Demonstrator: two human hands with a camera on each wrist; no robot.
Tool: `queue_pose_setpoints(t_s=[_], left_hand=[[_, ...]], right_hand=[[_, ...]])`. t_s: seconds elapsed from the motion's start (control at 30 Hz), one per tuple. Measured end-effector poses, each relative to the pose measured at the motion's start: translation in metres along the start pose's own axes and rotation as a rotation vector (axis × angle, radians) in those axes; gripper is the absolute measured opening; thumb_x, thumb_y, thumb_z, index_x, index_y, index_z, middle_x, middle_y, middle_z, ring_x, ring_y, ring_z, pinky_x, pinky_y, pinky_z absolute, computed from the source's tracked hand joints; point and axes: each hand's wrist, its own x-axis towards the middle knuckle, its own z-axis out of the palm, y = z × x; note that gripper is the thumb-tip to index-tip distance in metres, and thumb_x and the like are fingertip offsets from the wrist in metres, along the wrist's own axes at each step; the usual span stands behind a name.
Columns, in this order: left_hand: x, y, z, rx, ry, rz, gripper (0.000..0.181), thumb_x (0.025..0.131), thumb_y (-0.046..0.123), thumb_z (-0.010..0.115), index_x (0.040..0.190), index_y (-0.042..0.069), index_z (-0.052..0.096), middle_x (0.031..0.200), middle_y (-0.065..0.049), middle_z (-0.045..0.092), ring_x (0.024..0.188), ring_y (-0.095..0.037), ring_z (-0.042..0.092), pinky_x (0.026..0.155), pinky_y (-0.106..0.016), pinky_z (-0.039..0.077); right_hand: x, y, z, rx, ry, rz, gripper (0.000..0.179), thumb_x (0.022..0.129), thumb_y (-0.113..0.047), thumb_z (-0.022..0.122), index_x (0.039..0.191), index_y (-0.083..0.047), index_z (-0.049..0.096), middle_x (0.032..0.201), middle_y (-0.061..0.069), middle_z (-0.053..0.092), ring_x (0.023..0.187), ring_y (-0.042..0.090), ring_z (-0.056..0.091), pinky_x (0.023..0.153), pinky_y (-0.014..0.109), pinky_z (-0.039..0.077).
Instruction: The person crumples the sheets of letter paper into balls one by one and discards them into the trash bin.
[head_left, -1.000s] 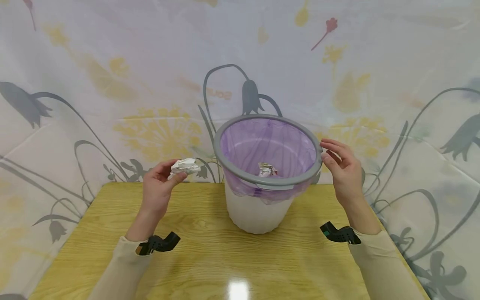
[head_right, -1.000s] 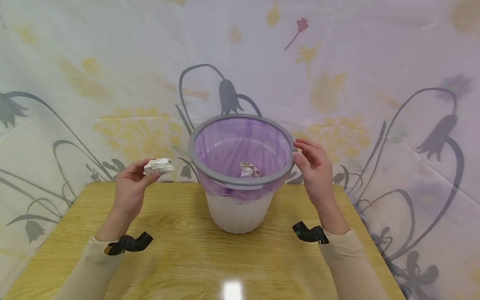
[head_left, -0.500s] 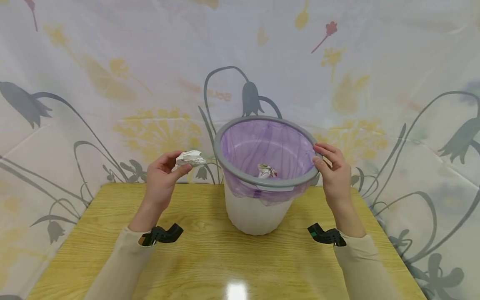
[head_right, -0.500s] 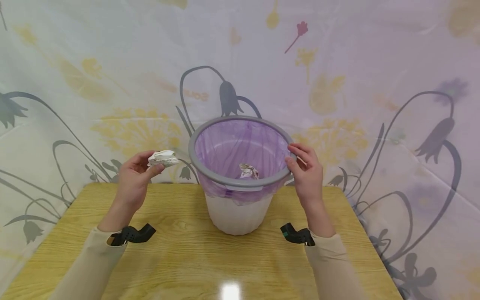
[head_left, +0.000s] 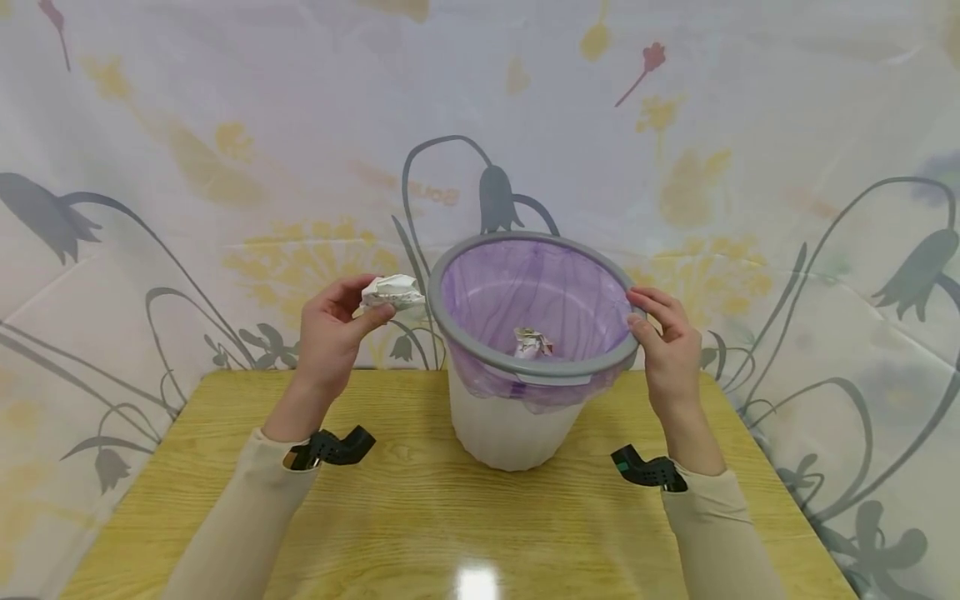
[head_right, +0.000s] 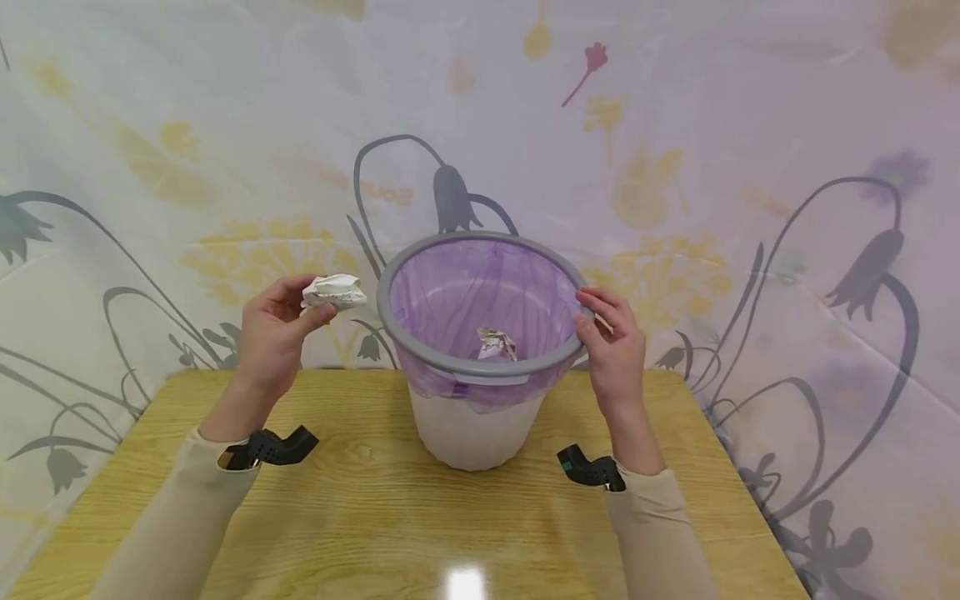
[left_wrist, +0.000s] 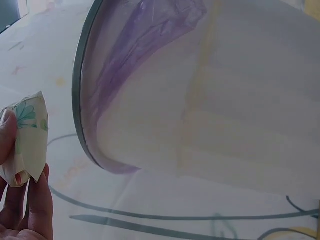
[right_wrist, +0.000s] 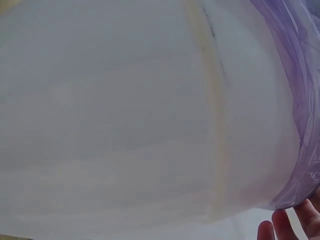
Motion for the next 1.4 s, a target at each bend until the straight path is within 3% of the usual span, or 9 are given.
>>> queue_pose_setpoints(t_s=[0.23,0.47,0.6,0.9,1.0,1.2,1.4], left_hand=[[0.007,0.008,0.008,0.018,-0.019,-0.013,0.041,0.083,-0.018,0.068,0.109,0.014,0.073,0.103,-0.001,0.069,0.094,-0.016,0.062,0.077,-0.025,0.056],[0.02,0.015,0.016,0.017,-0.065,0.028,0.043,0.083,-0.021,0.067,0.108,0.013,0.074,0.104,-0.001,0.069,0.095,-0.017,0.062,0.075,-0.024,0.056],[0.027,0.017,0.021,0.021,-0.139,0.038,0.041,0.083,-0.02,0.068,0.111,0.01,0.073,0.106,-0.002,0.069,0.097,-0.019,0.062,0.077,-0.026,0.057],[0.047,0.022,0.038,0.137,-0.354,0.028,0.033,0.087,-0.01,0.071,0.12,-0.006,0.066,0.111,-0.004,0.069,0.097,-0.021,0.066,0.08,-0.033,0.058],[0.054,0.023,0.044,0.204,-0.4,0.001,0.033,0.086,-0.005,0.074,0.118,-0.004,0.067,0.109,-0.004,0.07,0.098,-0.022,0.066,0.078,-0.032,0.056],[0.069,0.029,0.057,0.358,-0.457,-0.027,0.032,0.085,0.006,0.079,0.115,0.004,0.07,0.108,-0.004,0.068,0.106,-0.021,0.063,0.09,-0.037,0.051],[0.088,0.03,0.071,0.369,-0.535,-0.087,0.032,0.085,0.006,0.079,0.115,0.004,0.07,0.104,-0.01,0.068,0.095,-0.024,0.066,0.081,-0.038,0.057]], right_hand=[[0.002,0.003,0.003,-0.038,-0.005,0.015,0.029,0.094,0.006,0.059,0.119,0.019,0.061,0.126,0.005,0.058,0.125,0.023,0.044,0.071,0.019,0.04],[0.003,0.007,0.005,-0.015,0.006,0.019,0.03,0.094,0.006,0.057,0.121,0.02,0.059,0.127,0.005,0.057,0.127,0.023,0.042,0.085,0.022,0.041],[0.002,0.006,0.005,-0.024,0.008,0.03,0.031,0.095,0.005,0.057,0.122,0.021,0.058,0.127,0.004,0.057,0.128,0.023,0.042,0.09,0.023,0.04],[0.001,0.006,0.004,-0.034,0.01,0.029,0.031,0.095,0.003,0.056,0.121,0.02,0.058,0.128,0.004,0.056,0.13,0.023,0.041,0.097,0.024,0.039],[0.001,0.006,0.004,-0.038,0.008,0.033,0.031,0.096,0.003,0.056,0.122,0.02,0.058,0.128,0.004,0.056,0.13,0.023,0.041,0.098,0.025,0.038],[0.001,0.007,0.006,-0.029,0.006,0.026,0.032,0.095,0.002,0.056,0.121,0.02,0.058,0.129,0.005,0.056,0.13,0.023,0.041,0.098,0.025,0.037],[0.002,0.008,0.007,-0.024,0.004,0.02,0.032,0.095,0.002,0.056,0.121,0.02,0.058,0.128,0.005,0.056,0.129,0.023,0.041,0.098,0.025,0.038]])
